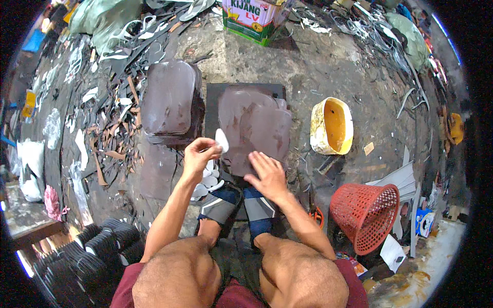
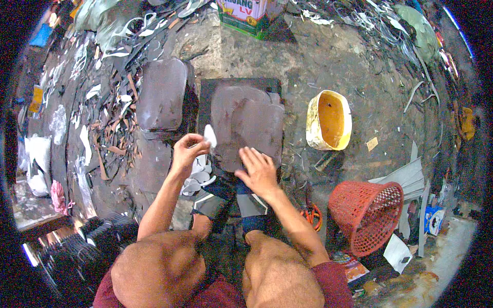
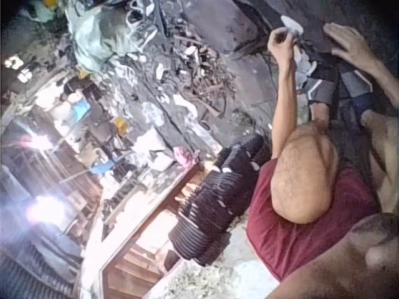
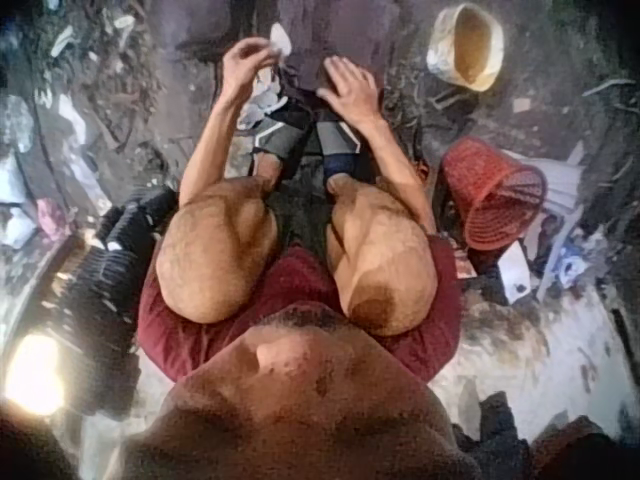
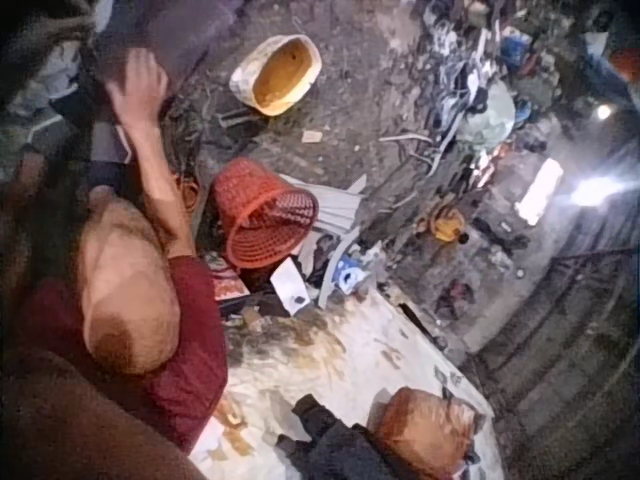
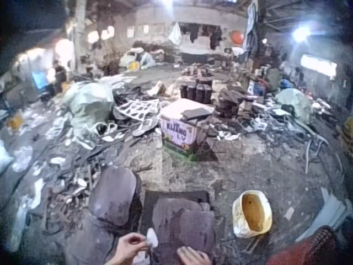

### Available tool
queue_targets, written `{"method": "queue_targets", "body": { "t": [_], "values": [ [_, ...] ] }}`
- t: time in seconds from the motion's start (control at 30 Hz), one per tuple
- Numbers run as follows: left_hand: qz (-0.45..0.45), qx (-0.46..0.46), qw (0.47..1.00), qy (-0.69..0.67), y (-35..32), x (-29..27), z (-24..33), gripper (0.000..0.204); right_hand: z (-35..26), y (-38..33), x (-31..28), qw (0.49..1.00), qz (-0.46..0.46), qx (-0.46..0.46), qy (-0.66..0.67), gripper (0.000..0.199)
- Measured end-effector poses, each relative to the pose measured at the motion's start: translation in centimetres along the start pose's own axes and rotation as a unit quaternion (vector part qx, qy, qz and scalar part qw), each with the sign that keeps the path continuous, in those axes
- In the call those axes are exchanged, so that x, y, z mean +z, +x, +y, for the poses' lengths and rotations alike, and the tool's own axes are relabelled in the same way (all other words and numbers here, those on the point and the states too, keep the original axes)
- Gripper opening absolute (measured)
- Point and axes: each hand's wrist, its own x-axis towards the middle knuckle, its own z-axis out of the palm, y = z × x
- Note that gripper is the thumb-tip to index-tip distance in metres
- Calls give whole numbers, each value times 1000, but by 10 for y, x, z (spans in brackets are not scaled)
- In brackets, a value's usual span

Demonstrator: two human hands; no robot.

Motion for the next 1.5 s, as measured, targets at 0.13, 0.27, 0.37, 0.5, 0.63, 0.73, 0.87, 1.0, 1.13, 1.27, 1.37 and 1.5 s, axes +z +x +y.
{"method": "queue_targets", "body": {
  "t": [0.13, 0.27, 0.37, 0.5, 0.63, 0.73, 0.87, 1.0, 1.13, 1.27, 1.37, 1.5],
  "values": [
    [-66, 27, 980, 183, 14, 32, -14, 20, 4, 58, -95, 971, 138, 179, 80, 18],
    [-7, 373, 762, 529, 16, 31, -48, 22, -31, 96, -146, 985, 168, -36, -12, 15],
    [-25, 382, 741, 551, 11, 32, -61, 22, -1, 84, -75, 993, 111, -38, -19, 19],
    [-75, 384, 719, 574, 11, 25, -58, 22, 27, 31, 33, 996, 46, -79, -7, 26],
    [-84, 367, 727, 574, 8, 11, -57, 24, 9, 30, 26, 994, 91, -50, -15, 35],
    [-63, 372, 745, 551, 10, 23, -55, 27, 24, 36, 29, 998, 61, -29, -17, 32],
    [-61, 361, 741, 563, 9, 25, -57, 35, 32, 55, 13, 988, 132, 76, 31, 16],
    [-59, 363, 734, 571, 10, 24, -59, 30, 23, 44, 12, 999, 24, -11, -29, 19],
    [-19, 379, 724, 577, 3, 19, -66, 25, 0, 47, 21, 997, -7, 3, -77, 23],
    [26, 390, 731, 559, -24, 45, -67, 26, 17, 67, 21, 992, -81, 62, -73, 28],
    [10, 395, 717, 574, -25, 37, -69, 25, 19, 60, 16, 993, -108, 28, -46, 19],
    [-16, 414, 768, 488, -24, 26, -66, 30, 12, 42, 29, 993, -55, -11, -108, 19]
  ]
}}
